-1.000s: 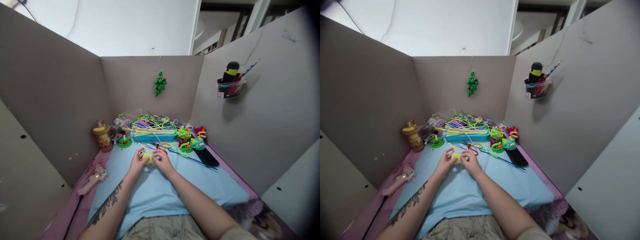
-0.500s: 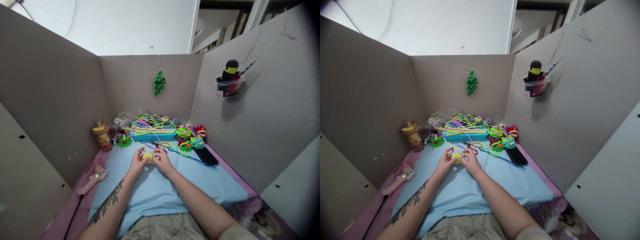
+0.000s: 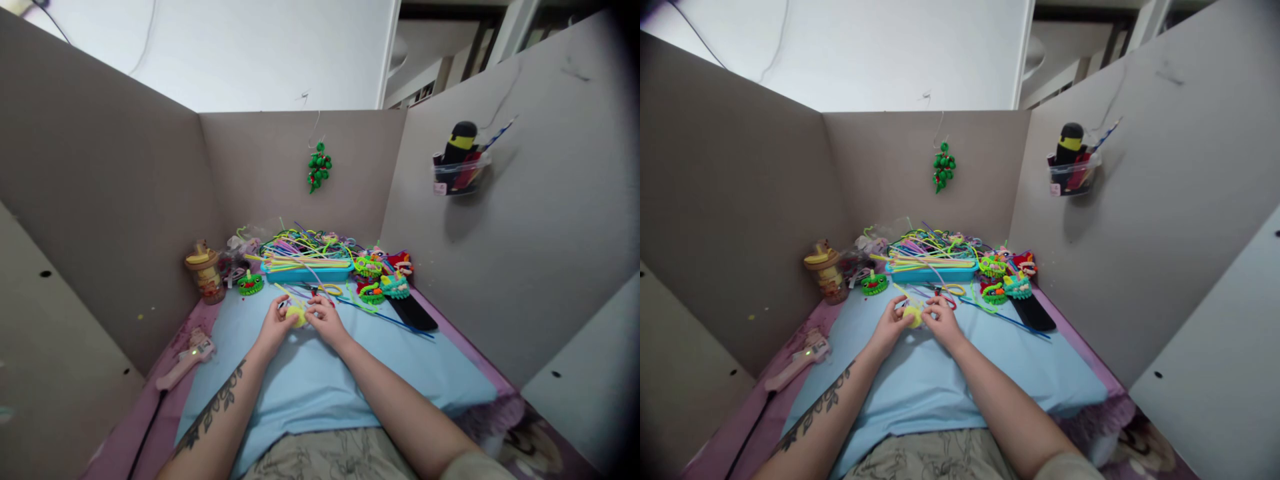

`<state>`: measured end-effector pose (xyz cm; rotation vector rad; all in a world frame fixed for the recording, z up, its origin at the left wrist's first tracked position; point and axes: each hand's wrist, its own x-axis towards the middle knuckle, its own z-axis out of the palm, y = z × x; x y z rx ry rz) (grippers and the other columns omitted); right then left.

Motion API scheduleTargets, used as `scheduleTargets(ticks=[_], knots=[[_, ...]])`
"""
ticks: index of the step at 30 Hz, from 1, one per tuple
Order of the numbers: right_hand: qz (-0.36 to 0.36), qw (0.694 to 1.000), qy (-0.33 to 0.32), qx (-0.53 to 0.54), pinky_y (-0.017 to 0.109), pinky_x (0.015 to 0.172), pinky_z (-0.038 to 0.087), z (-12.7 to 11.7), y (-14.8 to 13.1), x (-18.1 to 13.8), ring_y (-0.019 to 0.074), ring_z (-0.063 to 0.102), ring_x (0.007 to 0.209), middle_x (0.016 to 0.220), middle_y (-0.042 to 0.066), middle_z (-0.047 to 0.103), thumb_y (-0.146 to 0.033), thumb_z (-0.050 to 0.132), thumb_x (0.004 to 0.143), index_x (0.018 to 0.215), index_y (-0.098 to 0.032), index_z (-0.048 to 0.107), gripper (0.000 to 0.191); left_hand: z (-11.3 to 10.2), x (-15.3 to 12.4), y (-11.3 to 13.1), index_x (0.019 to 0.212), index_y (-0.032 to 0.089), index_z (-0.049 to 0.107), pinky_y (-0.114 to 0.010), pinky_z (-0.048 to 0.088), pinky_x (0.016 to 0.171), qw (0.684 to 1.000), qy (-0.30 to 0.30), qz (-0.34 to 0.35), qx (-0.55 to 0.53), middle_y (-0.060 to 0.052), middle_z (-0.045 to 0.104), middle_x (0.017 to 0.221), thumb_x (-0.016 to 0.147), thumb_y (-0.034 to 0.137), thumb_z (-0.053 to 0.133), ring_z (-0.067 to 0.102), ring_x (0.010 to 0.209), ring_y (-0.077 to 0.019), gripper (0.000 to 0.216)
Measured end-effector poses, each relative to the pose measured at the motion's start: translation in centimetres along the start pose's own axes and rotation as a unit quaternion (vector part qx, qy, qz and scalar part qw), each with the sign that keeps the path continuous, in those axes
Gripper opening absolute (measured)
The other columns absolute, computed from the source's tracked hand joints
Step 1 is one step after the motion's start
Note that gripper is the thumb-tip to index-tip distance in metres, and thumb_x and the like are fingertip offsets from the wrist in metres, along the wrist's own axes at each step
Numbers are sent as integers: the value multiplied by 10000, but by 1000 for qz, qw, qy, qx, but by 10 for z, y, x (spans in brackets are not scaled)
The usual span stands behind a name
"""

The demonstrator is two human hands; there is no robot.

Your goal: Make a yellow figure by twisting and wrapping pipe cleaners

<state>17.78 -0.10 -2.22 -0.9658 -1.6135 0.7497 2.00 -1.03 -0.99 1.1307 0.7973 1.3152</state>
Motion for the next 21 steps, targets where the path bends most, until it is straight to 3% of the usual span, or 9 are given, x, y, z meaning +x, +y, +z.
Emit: scheduleTargets(ticks=[9,18,21], knots=[[-47,998,-15,-31,254,659,449,1,0,-2,169,507,876,926,51,459,-178,560,722,659,-176,646,107,2,-3,0,1160,173,368,-241,445,618,999,-34,0,24,40,567,667,600,284,769,569,605,-121,697],[-7,1000,30,3,228,530,426,-2,-4,1,150,525,759,946,54,501,-281,599,729,851,-211,653,151,4,-5,1,1142,177,368,-240,437,607,999,-47,-14,15,35,567,690,600,321,763,559,599,-119,685],[9,999,22,29,223,515,429,-2,-5,2,167,528,812,973,66,482,-311,599,728,776,-200,645,129,5,-6,0,1138,171,379,-225,420,589,998,-58,-22,29,41,553,670,612,323,754,544,582,-109,664]])
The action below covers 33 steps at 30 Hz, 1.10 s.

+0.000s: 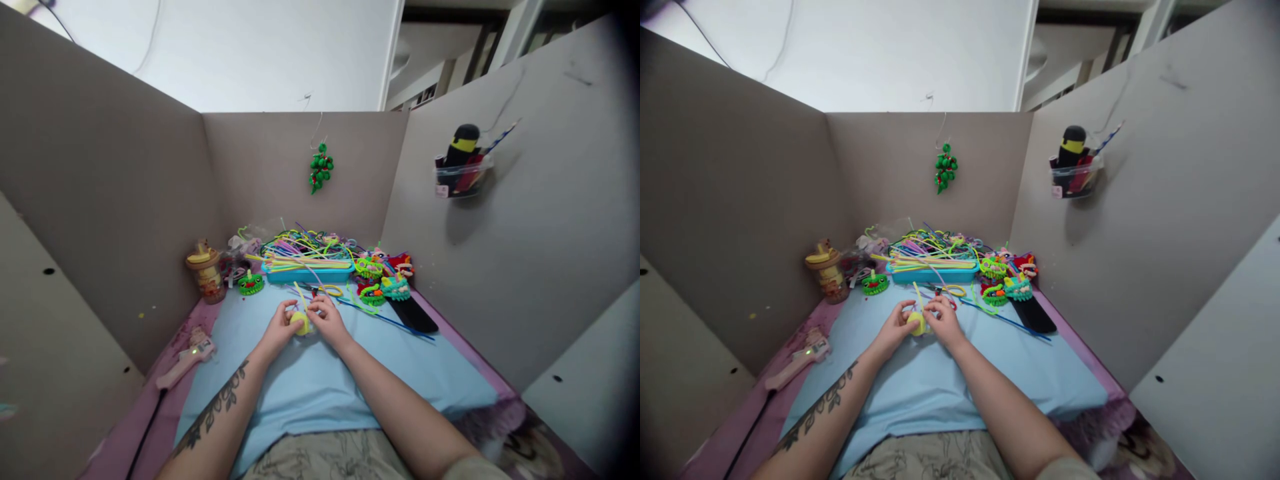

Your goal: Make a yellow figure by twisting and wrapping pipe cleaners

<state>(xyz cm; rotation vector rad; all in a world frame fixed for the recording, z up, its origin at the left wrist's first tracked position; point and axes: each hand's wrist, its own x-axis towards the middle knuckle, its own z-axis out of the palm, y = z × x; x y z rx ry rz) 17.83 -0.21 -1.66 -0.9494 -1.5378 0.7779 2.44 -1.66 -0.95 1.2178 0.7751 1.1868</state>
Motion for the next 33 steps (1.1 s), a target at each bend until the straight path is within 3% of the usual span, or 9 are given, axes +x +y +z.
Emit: scheduleTargets(ticks=[7,15,18,22,26,33], knots=[[-5,1000,-21,-5,244,611,469,1,0,0,180,523,907,1039,71,457,-281,549,761,747,-189,596,104,3,-3,2,1171,170,356,-248,432,618,999,-33,-30,12,28,570,691,630,335,737,572,621,-132,682],[-61,997,-46,-15,309,818,433,-4,-9,-4,210,484,1048,1093,69,478,-219,568,733,777,-196,595,56,3,-4,6,1170,166,377,-223,417,561,999,5,-32,-6,25,596,675,633,300,724,554,549,-110,654],[-80,996,-33,-31,360,906,383,-6,-14,-5,209,495,1016,1088,62,500,-251,606,737,699,-188,608,73,1,-3,6,1163,167,381,-221,419,553,999,9,-27,-22,19,609,678,631,301,727,561,547,-114,649],[-74,996,-33,-25,356,883,398,-7,-13,-4,185,523,925,1082,57,531,-252,639,727,640,-189,640,107,0,-3,8,1156,174,390,-228,436,581,998,18,-25,-53,-15,644,755,628,298,738,589,597,-126,644],[-64,997,-36,-19,344,895,400,-7,-7,-2,182,533,951,1028,51,544,-251,634,740,711,-202,676,71,-1,-4,11,1153,174,407,-238,447,585,996,24,-32,-74,-22,645,753,619,296,752,604,620,-143,648],[-107,992,-14,-70,376,925,389,-8,-8,-3,198,517,992,986,49,549,-247,606,758,802,-221,648,67,0,-4,12,1139,183,420,-237,448,583,996,10,-38,-78,-8,632,741,601,280,771,591,601,-132,650]])
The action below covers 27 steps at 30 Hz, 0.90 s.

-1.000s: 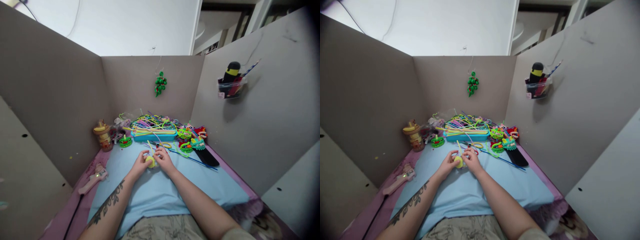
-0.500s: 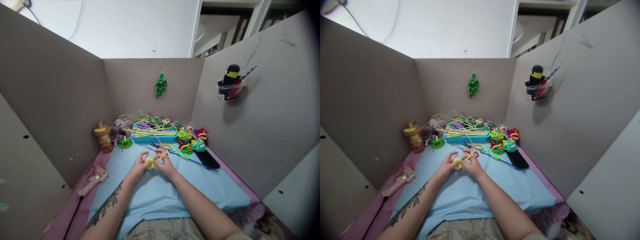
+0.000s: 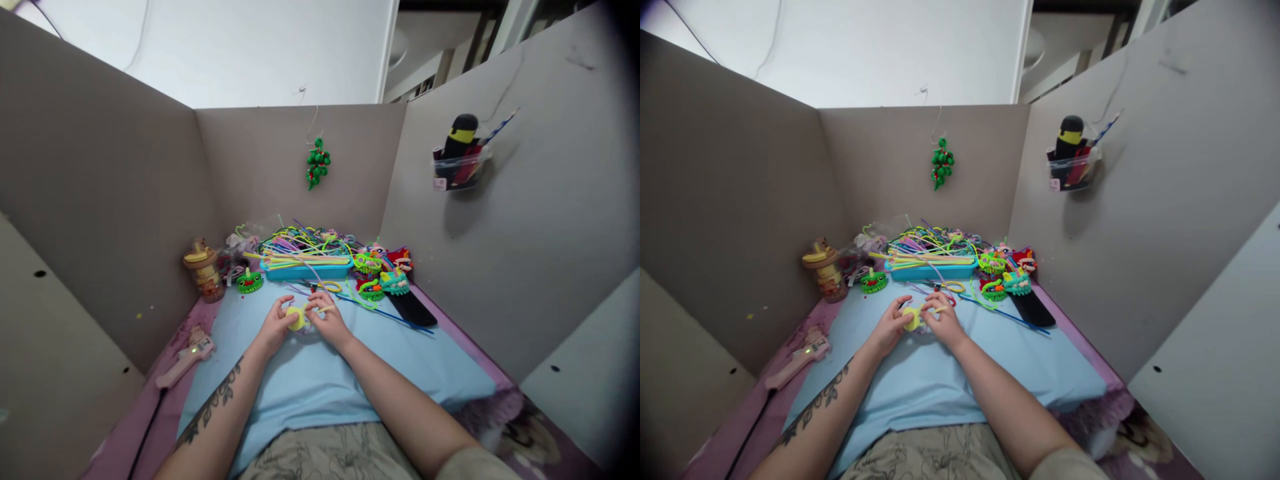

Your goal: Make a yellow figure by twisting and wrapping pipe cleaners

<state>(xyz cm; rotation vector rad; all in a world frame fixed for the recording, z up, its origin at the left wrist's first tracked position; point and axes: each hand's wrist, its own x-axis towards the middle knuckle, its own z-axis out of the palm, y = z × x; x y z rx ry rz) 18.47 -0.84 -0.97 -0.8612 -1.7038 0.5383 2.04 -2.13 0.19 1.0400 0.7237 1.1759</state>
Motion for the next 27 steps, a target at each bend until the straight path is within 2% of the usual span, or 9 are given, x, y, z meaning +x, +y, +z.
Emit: scheduleTargets(ticks=[2,5,8,13,21,27], knots=[[-2,1000,2,-9,397,933,384,-1,-1,0,214,504,1017,995,53,551,-242,631,729,904,-231,634,176,0,0,-1,1134,189,417,-233,443,579,1000,-1,1,10,-1,626,737,609,290,766,585,599,-130,638],[4,999,-34,11,387,945,380,-1,0,0,216,488,1063,1073,61,521,-252,645,717,1011,-243,629,294,0,0,-2,1141,196,410,-234,439,588,1000,-17,3,19,4,613,744,630,303,751,578,606,-126,623],[17,998,-61,30,368,967,365,0,3,-1,209,477,1098,1135,61,478,-296,630,743,949,-242,664,216,0,1,-4,1138,199,417,-238,439,605,999,-19,10,23,15,580,758,622,313,757,572,629,-123,628],[47,997,-49,21,380,964,356,0,6,0,216,483,1089,1129,59,485,-307,641,737,850,-223,667,143,-1,1,-5,1144,196,416,-236,443,616,999,0,38,34,31,523,768,587,314,782,548,648,-110,676],[79,994,-52,54,341,875,404,0,11,1,212,487,1079,1127,57,484,-306,632,717,733,-198,642,110,1,-1,-5,1171,204,389,-219,433,595,997,-32,44,56,30,517,752,592,292,783,526,626,-100,706],[49,993,-89,53,379,948,351,-2,13,1,217,459,1121,1171,62,484,-286,629,725,685,-185,631,108,0,-1,-4,1169,209,373,-231,449,587,994,-48,51,80,33,518,741,591,294,780,530,610,-105,713]])
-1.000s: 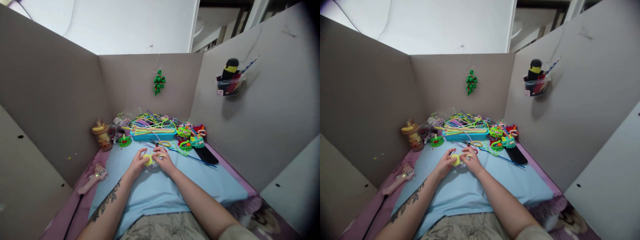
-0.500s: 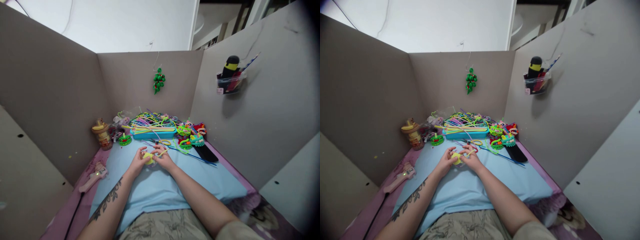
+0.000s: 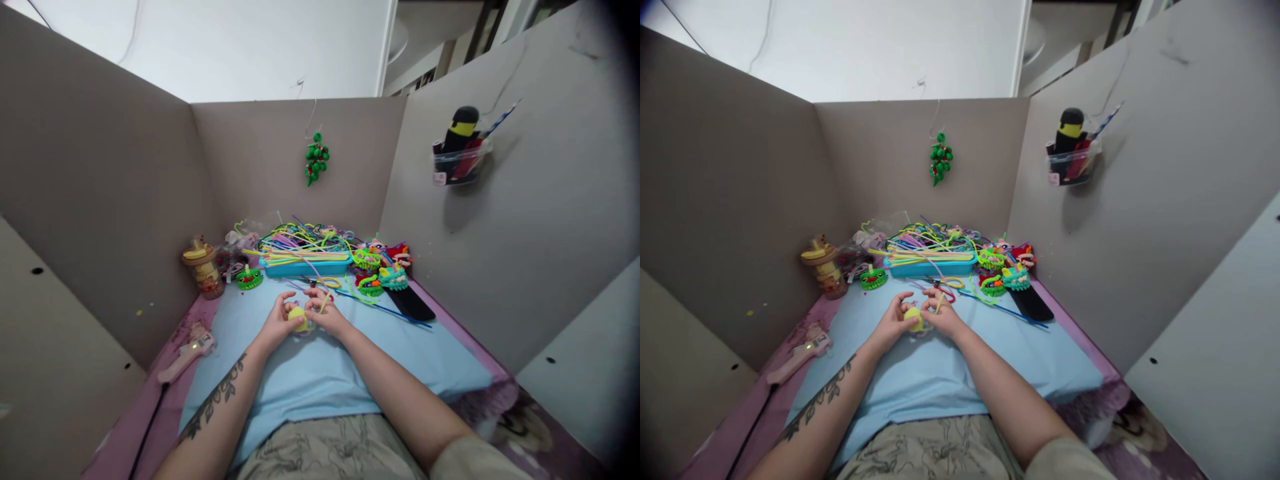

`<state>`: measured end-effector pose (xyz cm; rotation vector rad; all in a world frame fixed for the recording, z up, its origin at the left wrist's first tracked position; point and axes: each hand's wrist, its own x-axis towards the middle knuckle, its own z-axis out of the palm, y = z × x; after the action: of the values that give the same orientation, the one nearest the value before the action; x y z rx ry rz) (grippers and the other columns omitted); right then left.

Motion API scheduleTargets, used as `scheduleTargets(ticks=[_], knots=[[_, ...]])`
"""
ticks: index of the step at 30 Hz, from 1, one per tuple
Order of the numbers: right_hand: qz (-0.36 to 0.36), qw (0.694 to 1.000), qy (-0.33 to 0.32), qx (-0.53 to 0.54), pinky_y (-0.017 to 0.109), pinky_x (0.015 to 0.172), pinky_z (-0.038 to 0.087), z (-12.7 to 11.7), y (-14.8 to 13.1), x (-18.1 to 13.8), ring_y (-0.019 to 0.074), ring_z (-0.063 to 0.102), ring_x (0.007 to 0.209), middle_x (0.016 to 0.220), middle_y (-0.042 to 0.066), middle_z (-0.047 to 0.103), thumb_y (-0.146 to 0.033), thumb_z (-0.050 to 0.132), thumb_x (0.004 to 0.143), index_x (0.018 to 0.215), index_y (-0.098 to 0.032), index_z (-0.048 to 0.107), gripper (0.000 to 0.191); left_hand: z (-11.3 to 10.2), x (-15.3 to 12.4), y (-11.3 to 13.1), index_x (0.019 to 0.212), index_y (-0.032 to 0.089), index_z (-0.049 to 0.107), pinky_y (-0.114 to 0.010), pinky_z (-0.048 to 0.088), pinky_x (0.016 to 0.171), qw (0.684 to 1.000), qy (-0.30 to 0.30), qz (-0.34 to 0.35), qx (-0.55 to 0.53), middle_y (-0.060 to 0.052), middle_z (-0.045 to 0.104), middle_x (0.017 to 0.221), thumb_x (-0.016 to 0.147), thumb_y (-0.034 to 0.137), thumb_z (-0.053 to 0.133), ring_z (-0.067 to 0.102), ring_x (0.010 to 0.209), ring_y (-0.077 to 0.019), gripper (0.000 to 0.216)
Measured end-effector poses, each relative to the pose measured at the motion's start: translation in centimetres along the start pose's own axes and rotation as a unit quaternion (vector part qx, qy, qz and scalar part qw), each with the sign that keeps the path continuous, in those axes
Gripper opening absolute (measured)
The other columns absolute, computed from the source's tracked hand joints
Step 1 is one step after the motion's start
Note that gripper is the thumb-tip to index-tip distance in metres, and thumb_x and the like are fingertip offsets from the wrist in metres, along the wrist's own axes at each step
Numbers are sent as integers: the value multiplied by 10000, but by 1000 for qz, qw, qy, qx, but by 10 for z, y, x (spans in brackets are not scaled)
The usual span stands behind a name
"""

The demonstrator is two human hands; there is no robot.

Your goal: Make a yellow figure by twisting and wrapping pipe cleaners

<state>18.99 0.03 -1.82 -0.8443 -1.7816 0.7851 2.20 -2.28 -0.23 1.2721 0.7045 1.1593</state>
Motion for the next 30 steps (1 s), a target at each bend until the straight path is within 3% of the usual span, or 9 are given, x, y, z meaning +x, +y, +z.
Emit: scheduleTargets(ticks=[8,11,14,18,22,25,30], knots=[[-4,999,-39,15,371,934,372,2,-1,0,207,505,1060,1106,58,509,-303,606,757,639,-174,617,176,-3,1,-2,1171,205,351,-219,436,548,999,-12,11,35,33,517,728,623,317,757,518,585,-102,691],[12,1000,-12,17,366,920,388,1,-2,1,215,488,1098,1129,63,497,-311,658,720,790,-197,650,135,-7,4,0,1163,195,360,-221,436,555,999,23,24,32,32,514,734,627,330,753,515,590,-100,678],[16,1000,1,27,363,916,395,-1,-4,1,229,456,1153,1200,71,473,-306,711,669,929,-222,650,280,-11,6,3,1155,190,373,-223,435,585,998,52,26,13,27,518,747,621,342,756,527,625,-108,674],[-17,999,20,32,363,1003,320,-4,-8,1,205,483,1124,1152,55,512,-273,671,718,794,-215,680,96,-11,4,3,1168,181,353,-222,427,580,999,38,12,19,20,520,741,638,342,746,517,625,-111,680],[-18,999,18,19,346,987,333,-1,-10,0,193,498,1074,1076,43,515,-256,656,725,711,-206,668,54,-7,0,-2,1187,198,343,-202,401,552,998,-24,3,62,33,490,741,687,328,710,488,598,-90,634],[19,1000,17,18,309,868,414,5,-6,2,184,511,1004,1025,43,502,-275,646,718,700,-198,656,80,-6,-2,-5,1212,203,349,-193,389,558,993,-57,11,103,26,484,763,731,317,671,487,622,-89,591],[79,993,68,54,231,600,440,10,-2,5,203,510,970,1028,59,494,-331,646,686,760,-203,641,149,-7,0,-7,1274,200,279,-210,409,595,996,-37,33,75,17,488,788,752,324,644,494,652,-100,649]])
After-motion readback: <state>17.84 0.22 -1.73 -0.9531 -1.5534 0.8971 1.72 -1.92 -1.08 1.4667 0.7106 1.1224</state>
